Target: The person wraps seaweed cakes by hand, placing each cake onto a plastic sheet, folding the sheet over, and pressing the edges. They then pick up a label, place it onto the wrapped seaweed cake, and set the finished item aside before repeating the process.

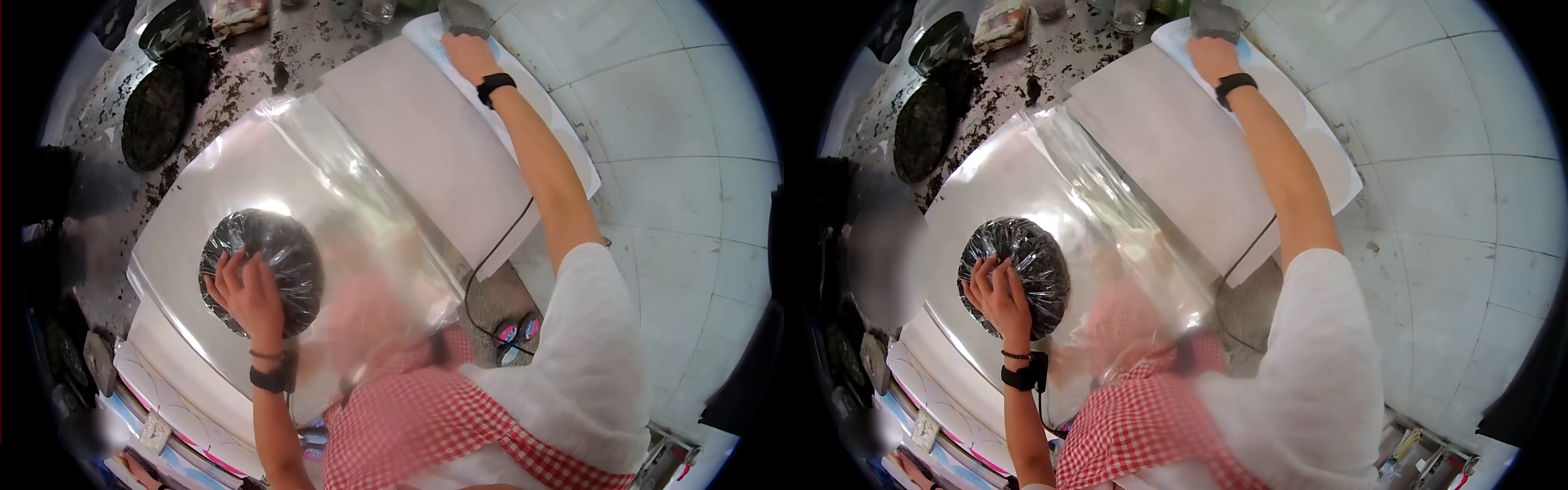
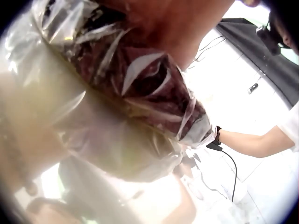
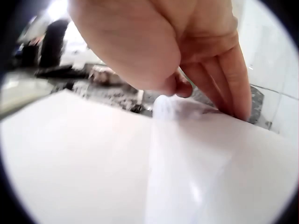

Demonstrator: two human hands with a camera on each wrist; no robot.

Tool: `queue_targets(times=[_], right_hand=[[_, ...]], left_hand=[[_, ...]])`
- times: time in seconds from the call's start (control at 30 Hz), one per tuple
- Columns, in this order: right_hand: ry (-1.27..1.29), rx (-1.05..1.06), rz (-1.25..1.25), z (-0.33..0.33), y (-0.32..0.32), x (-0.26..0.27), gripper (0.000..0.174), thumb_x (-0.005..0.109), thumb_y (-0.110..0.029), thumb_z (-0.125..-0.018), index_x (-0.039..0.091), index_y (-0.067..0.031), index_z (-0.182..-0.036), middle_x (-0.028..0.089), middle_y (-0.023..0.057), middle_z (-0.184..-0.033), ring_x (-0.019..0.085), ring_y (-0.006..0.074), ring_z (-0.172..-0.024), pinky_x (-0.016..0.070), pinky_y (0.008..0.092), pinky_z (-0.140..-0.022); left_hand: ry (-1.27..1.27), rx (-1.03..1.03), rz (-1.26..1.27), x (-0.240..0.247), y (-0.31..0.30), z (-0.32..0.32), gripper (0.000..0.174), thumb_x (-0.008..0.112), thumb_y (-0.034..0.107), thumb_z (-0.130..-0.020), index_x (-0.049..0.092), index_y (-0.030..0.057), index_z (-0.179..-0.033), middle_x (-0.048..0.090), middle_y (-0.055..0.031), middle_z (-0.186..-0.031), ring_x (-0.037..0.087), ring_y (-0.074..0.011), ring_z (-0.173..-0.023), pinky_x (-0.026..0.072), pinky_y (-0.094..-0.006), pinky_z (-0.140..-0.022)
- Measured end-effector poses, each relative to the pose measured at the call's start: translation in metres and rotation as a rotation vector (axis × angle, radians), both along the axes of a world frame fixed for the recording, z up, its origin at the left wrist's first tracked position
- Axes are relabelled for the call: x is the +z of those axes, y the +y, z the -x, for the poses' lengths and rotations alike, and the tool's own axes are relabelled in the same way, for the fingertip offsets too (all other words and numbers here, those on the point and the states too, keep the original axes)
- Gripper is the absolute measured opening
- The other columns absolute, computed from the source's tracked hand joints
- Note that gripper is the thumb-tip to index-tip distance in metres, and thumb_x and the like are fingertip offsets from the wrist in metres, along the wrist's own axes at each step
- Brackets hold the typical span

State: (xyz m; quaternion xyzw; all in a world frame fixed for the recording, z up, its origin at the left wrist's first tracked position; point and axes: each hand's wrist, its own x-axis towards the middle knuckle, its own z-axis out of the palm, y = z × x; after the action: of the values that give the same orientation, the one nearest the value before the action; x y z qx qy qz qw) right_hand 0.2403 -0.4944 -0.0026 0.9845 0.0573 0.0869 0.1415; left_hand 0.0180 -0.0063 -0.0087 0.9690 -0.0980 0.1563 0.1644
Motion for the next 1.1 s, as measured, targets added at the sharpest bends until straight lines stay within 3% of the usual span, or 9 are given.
queue_targets(times=[0.07, 0.2, 0.33, 0.53, 0.67, 0.7, 0.8, 0.93, 1.1], right_hand=[[0.049, -0.167, -0.246, 0.002, 0.008, 0.012, 0.040, 0.064, -0.042, -0.083, 0.062, -0.0045, -0.096, 0.064, 0.0329, -0.089, 0.066, 0.0458, -0.087, 0.0530, 0.0520, -0.068], [-0.266, -0.174, 0.232, 0.020, 0.029, -0.024, 0.064, 0.076, -0.059, -0.064, 0.059, -0.0074, -0.097, 0.063, 0.0316, -0.100, 0.061, 0.0476, -0.096, 0.0499, 0.0500, -0.071], [-0.185, -0.171, -0.182, 0.005, 0.024, -0.008, 0.064, 0.070, -0.059, -0.072, 0.057, -0.0066, -0.106, 0.062, 0.0307, -0.094, 0.062, 0.0450, -0.082, 0.0480, 0.0494, -0.067], [-0.148, -0.393, -0.262, -0.011, 0.003, -0.002, 0.065, 0.058, -0.064, -0.082, 0.055, -0.0056, -0.110, 0.060, 0.0354, -0.098, 0.061, 0.0488, -0.086, 0.0474, 0.0525, -0.072], [-0.141, -0.187, 0.106, 0.010, 0.012, -0.025, 0.044, 0.065, -0.040, -0.079, 0.055, -0.0037, -0.103, 0.051, 0.0456, -0.116, 0.055, 0.0580, -0.099, 0.0445, 0.0587, -0.082], [-0.247, -0.133, 0.086, 0.011, 0.012, -0.029, 0.028, 0.063, -0.022, -0.077, 0.056, -0.0031, -0.096, 0.054, 0.0451, -0.113, 0.058, 0.0567, -0.093, 0.0464, 0.0583, -0.074], [-0.286, -0.138, 0.295, 0.004, 0.009, -0.041, 0.038, 0.070, -0.021, -0.068, 0.054, -0.0028, -0.097, 0.055, 0.0442, -0.109, 0.061, 0.0469, -0.079, 0.0523, 0.0494, -0.066], [-0.243, -0.101, 0.392, 0.008, 0.019, -0.039, 0.015, 0.061, -0.013, -0.077, 0.062, -0.0052, -0.090, 0.062, 0.0388, -0.102, 0.063, 0.0436, -0.077, 0.0481, 0.0437, -0.058], [-0.006, -0.090, 0.017, 0.009, 0.015, -0.004, 0.037, 0.074, -0.023, -0.068, 0.059, -0.0028, -0.096, 0.062, 0.0305, -0.089, 0.063, 0.0420, -0.072, 0.0524, 0.0429, -0.061]], left_hand=[[0.007, 0.017, 0.000, 0.001, 0.000, 0.001, 0.016, 0.062, 0.015, -0.086, 0.068, 0.0142, -0.102, 0.059, -0.0028, -0.118, 0.049, -0.0286, -0.123, 0.0218, -0.0522, -0.112], [0.005, 0.019, -0.011, 0.001, -0.001, 0.001, 0.016, 0.062, 0.015, -0.087, 0.067, 0.0143, -0.102, 0.059, -0.0032, -0.118, 0.048, -0.0286, -0.124, 0.0210, -0.0524, -0.112], [0.007, 0.014, -0.018, 0.002, -0.002, 0.001, 0.016, 0.061, 0.014, -0.087, 0.067, 0.0139, -0.102, 0.059, -0.0037, -0.118, 0.048, -0.0290, -0.124, 0.0206, -0.0532, -0.112], [0.014, 0.021, -0.042, 0.000, -0.001, 0.002, 0.018, 0.061, 0.014, -0.087, 0.067, 0.0131, -0.103, 0.058, -0.0043, -0.120, 0.047, -0.0291, -0.125, 0.0214, -0.0533, -0.112], [0.009, 0.021, -0.038, 0.002, -0.003, 0.003, 0.017, 0.061, 0.013, -0.087, 0.067, 0.0129, -0.103, 0.057, -0.0040, -0.121, 0.047, -0.0290, -0.125, 0.0209, -0.0534, -0.112], [0.004, 0.016, -0.035, 0.002, -0.003, 0.002, 0.017, 0.060, 0.013, -0.087, 0.067, 0.0129, -0.103, 0.057, -0.0040, -0.121, 0.047, -0.0289, -0.125, 0.0208, -0.0535, -0.112], [-0.005, 0.008, -0.034, -0.003, 0.000, 0.002, 0.017, 0.060, 0.013, -0.088, 0.067, 0.0129, -0.104, 0.057, -0.0039, -0.122, 0.048, -0.0285, -0.125, 0.0206, -0.0536, -0.112], [-0.026, 0.012, -0.030, -0.001, -0.001, 0.002, 0.017, 0.062, 0.013, -0.086, 0.067, 0.0138, -0.102, 0.059, -0.0026, -0.119, 0.049, -0.0278, -0.123, 0.0218, -0.0535, -0.111], [-0.042, 0.018, 0.017, -0.001, -0.001, 0.002, 0.017, 0.063, 0.016, -0.086, 0.068, 0.0148, -0.102, 0.060, -0.0022, -0.117, 0.049, -0.0284, -0.122, 0.0219, -0.0543, -0.111]])
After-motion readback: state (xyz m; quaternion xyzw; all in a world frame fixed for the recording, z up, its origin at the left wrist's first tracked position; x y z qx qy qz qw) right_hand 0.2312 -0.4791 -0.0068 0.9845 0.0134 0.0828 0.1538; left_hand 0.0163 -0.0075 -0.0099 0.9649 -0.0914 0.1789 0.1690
